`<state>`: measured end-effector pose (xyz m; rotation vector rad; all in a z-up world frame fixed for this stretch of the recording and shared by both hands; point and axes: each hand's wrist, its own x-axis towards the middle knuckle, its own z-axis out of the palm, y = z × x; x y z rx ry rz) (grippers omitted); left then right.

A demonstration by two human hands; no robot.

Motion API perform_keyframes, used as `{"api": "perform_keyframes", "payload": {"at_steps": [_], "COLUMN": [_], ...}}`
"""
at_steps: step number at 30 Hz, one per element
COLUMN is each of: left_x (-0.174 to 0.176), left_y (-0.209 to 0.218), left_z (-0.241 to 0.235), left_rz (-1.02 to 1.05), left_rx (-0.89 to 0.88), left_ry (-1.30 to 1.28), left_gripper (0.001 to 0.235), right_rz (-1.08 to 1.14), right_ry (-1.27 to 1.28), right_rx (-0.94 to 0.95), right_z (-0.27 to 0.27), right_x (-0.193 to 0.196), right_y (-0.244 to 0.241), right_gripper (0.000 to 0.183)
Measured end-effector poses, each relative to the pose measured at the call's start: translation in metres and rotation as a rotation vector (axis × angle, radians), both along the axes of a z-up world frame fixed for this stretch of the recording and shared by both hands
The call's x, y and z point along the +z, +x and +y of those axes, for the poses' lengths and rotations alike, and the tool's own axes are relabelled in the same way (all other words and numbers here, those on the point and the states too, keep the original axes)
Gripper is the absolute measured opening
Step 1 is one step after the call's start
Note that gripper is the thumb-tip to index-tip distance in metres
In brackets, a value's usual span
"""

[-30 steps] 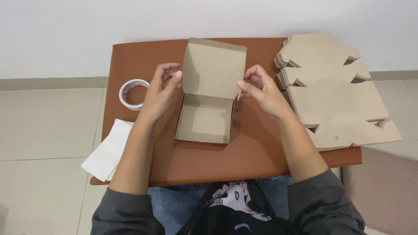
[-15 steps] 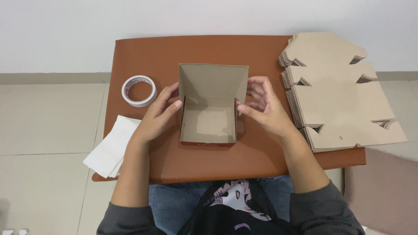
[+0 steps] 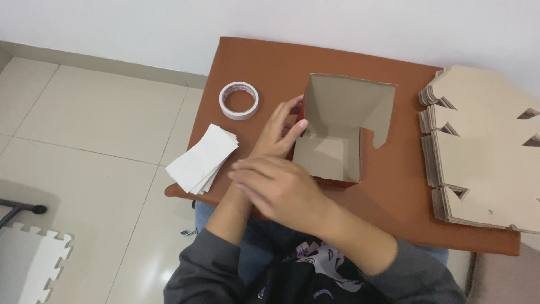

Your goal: The person folds a flat cardboard piece into a box shape, inserts a white paper into the box, and closes the lid. The person then places the completed box on the table.

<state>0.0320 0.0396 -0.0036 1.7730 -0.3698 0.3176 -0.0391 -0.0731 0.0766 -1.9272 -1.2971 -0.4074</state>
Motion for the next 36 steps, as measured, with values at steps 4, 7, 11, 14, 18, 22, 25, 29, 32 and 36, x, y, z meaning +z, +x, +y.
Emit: {"api": "perform_keyframes", "payload": {"at_steps": [4,7,11,14,18,22,25,29,32,36], "left_x": [-0.007,-0.011,-0.014,-0.013,-0.015,-0.015,-0.012,-0.014,-0.013,-0.019], "left_y": [0.003,0.005,0.007,0.005,0.007,0.006,0.003,0.003,0.002,0.007], "left_z": [-0.004,-0.008,-0.007,-0.008,-0.008,-0.008,-0.008,-0.008,-0.008,-0.011], "left_rz": [-0.016,-0.05,-0.066,-0.075,-0.072,-0.07,-0.064,-0.067,-0.066,-0.053], "left_rx": [0.026,0.028,0.035,0.037,0.053,0.052,0.057,0.052,0.065,0.069], "left_ry": [0.0,-0.033,-0.021,-0.018,-0.007,-0.006,-0.007,-0.015,-0.005,-0.032], "left_gripper": [0.055,0.055,0.054,0.056,0.056,0.056,0.056,0.055,0.055,0.056], "right_rz": [-0.182,-0.108,-0.079,-0.009,-0.061,-0.131,-0.162,-0.155,-0.011,0.066], "right_ry": [-0.257,-0.399,-0.451,-0.415,-0.567,-0.557,-0.541,-0.485,-0.388,-0.132], "right_rx": [0.186,0.158,0.151,0.176,0.213,0.221,0.2,0.184,0.18,0.08], "right_z": [0.083,0.103,0.104,0.099,0.098,0.101,0.103,0.097,0.09,0.07], "right_x": [-0.069,-0.095,-0.095,-0.084,-0.073,-0.085,-0.09,-0.077,-0.054,-0.028], "right_y": [0.031,0.043,0.049,0.049,0.052,0.054,0.055,0.05,0.043,0.038], "right_gripper": [0.022,0.028,0.016,0.008,0.016,0.011,0.008,0.01,0.011,0.011]}}
